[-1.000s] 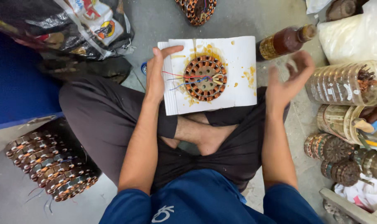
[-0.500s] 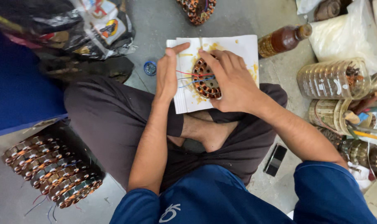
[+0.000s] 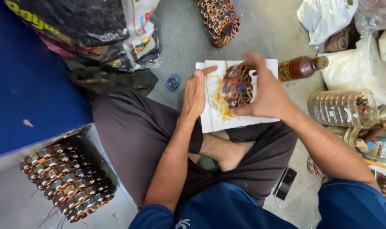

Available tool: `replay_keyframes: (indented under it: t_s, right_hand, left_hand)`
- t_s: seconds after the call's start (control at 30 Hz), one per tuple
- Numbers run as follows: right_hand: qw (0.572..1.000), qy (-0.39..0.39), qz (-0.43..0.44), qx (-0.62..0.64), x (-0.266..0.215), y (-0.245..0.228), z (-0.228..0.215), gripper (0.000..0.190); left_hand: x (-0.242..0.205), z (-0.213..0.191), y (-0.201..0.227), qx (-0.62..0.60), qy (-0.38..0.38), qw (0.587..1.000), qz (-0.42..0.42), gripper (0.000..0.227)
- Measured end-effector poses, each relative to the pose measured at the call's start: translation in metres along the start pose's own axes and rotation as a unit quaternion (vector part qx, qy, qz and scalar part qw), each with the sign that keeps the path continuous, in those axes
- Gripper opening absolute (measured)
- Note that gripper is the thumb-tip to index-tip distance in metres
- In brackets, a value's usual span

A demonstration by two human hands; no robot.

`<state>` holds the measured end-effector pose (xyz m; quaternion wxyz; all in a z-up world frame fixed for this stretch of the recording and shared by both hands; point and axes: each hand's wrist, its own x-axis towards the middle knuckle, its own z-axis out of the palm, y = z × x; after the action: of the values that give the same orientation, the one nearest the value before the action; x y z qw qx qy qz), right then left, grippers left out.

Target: The person sits on the floor and repeatedly pours a brown liquid from a plastic bottle onto copper-wound motor stators placed on a white paper. The person handles the stators one at a time, rotating them to coat the windings, then sets them aside.

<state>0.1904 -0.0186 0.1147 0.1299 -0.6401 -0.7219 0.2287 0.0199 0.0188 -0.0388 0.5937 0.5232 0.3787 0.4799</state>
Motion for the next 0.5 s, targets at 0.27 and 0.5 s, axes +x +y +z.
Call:
replay_keyframes:
  t_s: [0.27, 0.5]
  right_hand:
    - [0.935, 0.167, -0.125, 0.286, 0.161, 0.047, 0.039, 0.110]
    - [0.940, 0.307, 0.128, 0.074, 0.328, 0.041, 0.127, 0.098]
  left_hand:
    - [0.012, -0.006, -0.024, -0.282, 0.177, 0.941, -0.054, 0.084]
    - [0.019, -0.017, -0.041, -0.386, 0.286, 0.863, -0.157, 0.067]
